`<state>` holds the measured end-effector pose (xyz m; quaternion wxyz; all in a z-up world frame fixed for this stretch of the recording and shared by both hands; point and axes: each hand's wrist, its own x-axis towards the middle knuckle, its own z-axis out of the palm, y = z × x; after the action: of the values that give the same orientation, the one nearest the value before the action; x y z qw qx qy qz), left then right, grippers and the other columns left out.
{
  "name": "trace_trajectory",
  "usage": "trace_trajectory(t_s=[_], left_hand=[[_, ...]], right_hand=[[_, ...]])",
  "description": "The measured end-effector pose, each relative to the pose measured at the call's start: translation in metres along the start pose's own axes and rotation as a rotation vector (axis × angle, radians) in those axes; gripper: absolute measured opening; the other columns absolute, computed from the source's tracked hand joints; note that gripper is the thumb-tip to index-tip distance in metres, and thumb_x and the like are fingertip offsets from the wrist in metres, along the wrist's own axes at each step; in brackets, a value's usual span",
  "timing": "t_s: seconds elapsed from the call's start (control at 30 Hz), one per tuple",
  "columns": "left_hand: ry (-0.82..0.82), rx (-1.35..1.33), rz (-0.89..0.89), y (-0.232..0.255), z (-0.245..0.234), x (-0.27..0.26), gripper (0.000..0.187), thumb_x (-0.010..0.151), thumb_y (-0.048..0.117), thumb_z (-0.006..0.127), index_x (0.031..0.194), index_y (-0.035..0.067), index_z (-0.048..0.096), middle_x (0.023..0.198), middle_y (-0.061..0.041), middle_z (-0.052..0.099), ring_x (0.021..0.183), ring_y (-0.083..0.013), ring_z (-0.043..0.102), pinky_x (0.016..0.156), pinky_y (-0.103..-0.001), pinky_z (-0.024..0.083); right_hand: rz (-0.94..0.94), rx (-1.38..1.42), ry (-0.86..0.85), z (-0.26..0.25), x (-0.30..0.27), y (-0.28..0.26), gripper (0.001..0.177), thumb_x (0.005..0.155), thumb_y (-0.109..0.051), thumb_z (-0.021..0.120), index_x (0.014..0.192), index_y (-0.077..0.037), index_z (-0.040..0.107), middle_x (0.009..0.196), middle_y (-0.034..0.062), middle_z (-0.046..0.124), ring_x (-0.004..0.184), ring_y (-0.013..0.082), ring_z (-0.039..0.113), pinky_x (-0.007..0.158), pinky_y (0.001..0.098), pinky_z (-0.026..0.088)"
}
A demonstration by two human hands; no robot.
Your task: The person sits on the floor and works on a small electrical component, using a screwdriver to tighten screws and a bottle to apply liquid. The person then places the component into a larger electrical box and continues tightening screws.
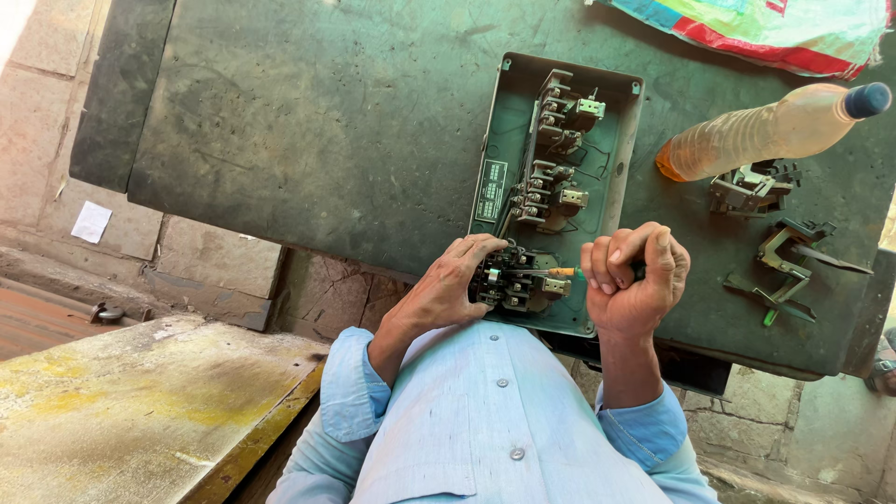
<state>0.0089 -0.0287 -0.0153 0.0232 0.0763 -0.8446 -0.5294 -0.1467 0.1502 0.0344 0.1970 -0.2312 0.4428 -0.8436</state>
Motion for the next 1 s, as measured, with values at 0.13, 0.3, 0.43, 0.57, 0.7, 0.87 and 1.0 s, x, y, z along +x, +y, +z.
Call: trace_trajectory(t_s=[0.13, 0.3, 0.43, 0.57, 0.7, 0.87, 1.0], left_hand=[[-0.006, 0.005, -0.014, -0.003, 0.002, -0.001, 0.087, 0.065, 0.006, 0.080, 0.146, 0.006, 0.046, 0.147, -0.017, 0.049, 0.139, -0.0363, 0.046, 0.119, -0.044, 0.037], [-0.003, 0.003, -0.022, -0.002, 0.004, -0.002, 0.091, 0.063, 0.004, 0.082, 0.146, 0.007, 0.045, 0.147, -0.017, 0.048, 0.138, -0.0371, 0.045, 0.119, -0.044, 0.035], [0.003, 0.006, 0.018, -0.004, 0.001, -0.004, 0.088, 0.063, 0.004, 0.081, 0.144, 0.007, 0.047, 0.145, -0.017, 0.050, 0.138, -0.0356, 0.047, 0.119, -0.043, 0.037], [0.016, -0.007, 0.024, -0.005, -0.001, -0.005, 0.085, 0.064, 0.004, 0.081, 0.143, 0.007, 0.048, 0.144, -0.014, 0.053, 0.137, -0.0332, 0.049, 0.119, -0.042, 0.040], [0.012, 0.034, 0.037, -0.002, 0.000, -0.003, 0.086, 0.062, 0.004, 0.082, 0.142, 0.006, 0.048, 0.144, -0.015, 0.052, 0.135, -0.0349, 0.047, 0.117, -0.043, 0.038], [-0.031, 0.024, -0.050, -0.001, 0.001, -0.005, 0.087, 0.063, 0.004, 0.079, 0.144, 0.009, 0.048, 0.144, -0.011, 0.054, 0.129, -0.0318, 0.051, 0.118, -0.040, 0.041], [0.016, 0.031, 0.026, -0.002, 0.002, -0.004, 0.090, 0.062, 0.004, 0.081, 0.145, 0.008, 0.047, 0.143, -0.013, 0.052, 0.134, -0.0339, 0.048, 0.119, -0.043, 0.038]], right_hand=[[0.004, 0.002, -0.010, -0.001, -0.002, -0.001, 0.046, 0.117, -0.032, 0.045, 0.083, -0.003, 0.052, 0.050, -0.0027, 0.029, 0.042, 0.0064, 0.029, 0.044, 0.0248, 0.026], [-0.012, 0.001, -0.015, 0.000, -0.003, -0.004, 0.046, 0.117, -0.032, 0.045, 0.082, -0.003, 0.052, 0.050, -0.0028, 0.028, 0.041, 0.0063, 0.029, 0.043, 0.0244, 0.026], [-0.020, -0.007, -0.018, 0.001, -0.005, -0.005, 0.047, 0.116, -0.033, 0.045, 0.082, -0.002, 0.052, 0.049, -0.0028, 0.028, 0.041, 0.0064, 0.029, 0.042, 0.0249, 0.026], [-0.015, -0.005, -0.004, 0.001, -0.010, -0.006, 0.046, 0.117, -0.032, 0.045, 0.083, -0.002, 0.051, 0.050, -0.0031, 0.028, 0.042, 0.0064, 0.028, 0.044, 0.0249, 0.026], [-0.036, -0.017, 0.015, 0.002, -0.011, -0.010, 0.044, 0.117, -0.031, 0.046, 0.083, -0.003, 0.050, 0.051, -0.0028, 0.028, 0.042, 0.0064, 0.028, 0.044, 0.0249, 0.027], [-0.059, -0.014, 0.011, 0.002, -0.015, -0.014, 0.043, 0.117, -0.030, 0.047, 0.083, -0.003, 0.050, 0.050, -0.0025, 0.029, 0.042, 0.0066, 0.029, 0.044, 0.0253, 0.027], [-0.074, -0.012, -0.005, 0.000, -0.015, -0.016, 0.044, 0.116, -0.031, 0.046, 0.083, -0.003, 0.051, 0.050, -0.0027, 0.029, 0.041, 0.0063, 0.029, 0.043, 0.0251, 0.027]])
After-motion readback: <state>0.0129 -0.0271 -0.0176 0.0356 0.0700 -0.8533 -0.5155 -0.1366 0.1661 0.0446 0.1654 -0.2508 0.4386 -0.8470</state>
